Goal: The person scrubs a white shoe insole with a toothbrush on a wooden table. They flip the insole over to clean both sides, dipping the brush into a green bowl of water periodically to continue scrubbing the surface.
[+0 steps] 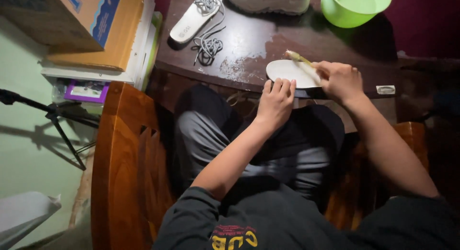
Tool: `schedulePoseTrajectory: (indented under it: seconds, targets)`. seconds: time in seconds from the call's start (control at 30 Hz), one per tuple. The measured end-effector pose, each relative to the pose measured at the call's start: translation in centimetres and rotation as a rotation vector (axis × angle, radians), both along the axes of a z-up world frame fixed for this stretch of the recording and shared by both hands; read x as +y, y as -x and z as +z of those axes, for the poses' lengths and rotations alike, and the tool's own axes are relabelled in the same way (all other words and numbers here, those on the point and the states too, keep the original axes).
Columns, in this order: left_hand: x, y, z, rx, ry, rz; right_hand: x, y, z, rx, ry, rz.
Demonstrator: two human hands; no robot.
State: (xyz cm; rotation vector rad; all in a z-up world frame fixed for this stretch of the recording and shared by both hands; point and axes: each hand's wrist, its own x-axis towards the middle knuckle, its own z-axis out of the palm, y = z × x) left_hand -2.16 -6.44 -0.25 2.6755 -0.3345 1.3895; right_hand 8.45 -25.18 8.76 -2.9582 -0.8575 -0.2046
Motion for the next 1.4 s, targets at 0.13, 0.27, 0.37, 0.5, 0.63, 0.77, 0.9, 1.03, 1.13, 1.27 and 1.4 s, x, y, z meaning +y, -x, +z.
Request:
schedulePoseTrajectory:
  seconds: [0.13, 0.27, 0.37, 0.5, 0.63, 0.77, 0.9, 1.03, 1.13, 1.27, 1.4]
  targets:
    - [0.0, -0.7, -0.7, -0.004, -0.006, -0.027, 0.5, 1.0, -1.5, 0.287, -0.335, 0.166]
    - [0.1, -0.7, -1.3, 0.031, 0.002, -0.055, -1.0, 0.5, -1.9, 0.235, -0.152, 0.087]
    - [0.1, -2.5, -3.2, 0.03, 0.003, -0.075, 0.6, 1.6, -1.7, 0.255, -0.168, 0.129]
    - [0.1, -1.2, -2.3, 0.031, 0.004, -0.094, -0.2, -0.5, -3.4, 0.074, -0.081, 0.079]
    - [0.3, 0.1, -0.5, 0.021, 0.002, -0.096, 0.1, 0.0, -3.5, 0.269, -0.223, 0.22]
    - [-0.2, -0.2, -1.5, 0.025, 0.002, -0.117, -0.9, -0.5, -2.1, 0.156, -0.112, 0.183]
    - [-1.6, -1.3, -2.4, 0.011, -0.022, -0.126, -0.5, 0.5, -3.6, 0.298, -0.248, 0.162]
    - [-0.9, -1.1, -2.1, 0.082, -0.029, -0.146, -3.3, 0.4, -1.5, 0.04, 0.002, 0.076]
    - [1.0, -1.6, -0.5, 0.097, 0.118, -0.301, -4.0, 0.6, -1.7, 0.018, 0.007, 0.106]
    - [3.3, -1.5, -1.1, 0.095, 0.129, -0.213, -3.9, 0.0, -2.1, 0.144, -0.117, 0.056]
    - [2.7, -0.8, -1.9, 0.131, 0.137, -0.257, -2.4, 1.3, -1.3, 0.288, -0.229, 0.123]
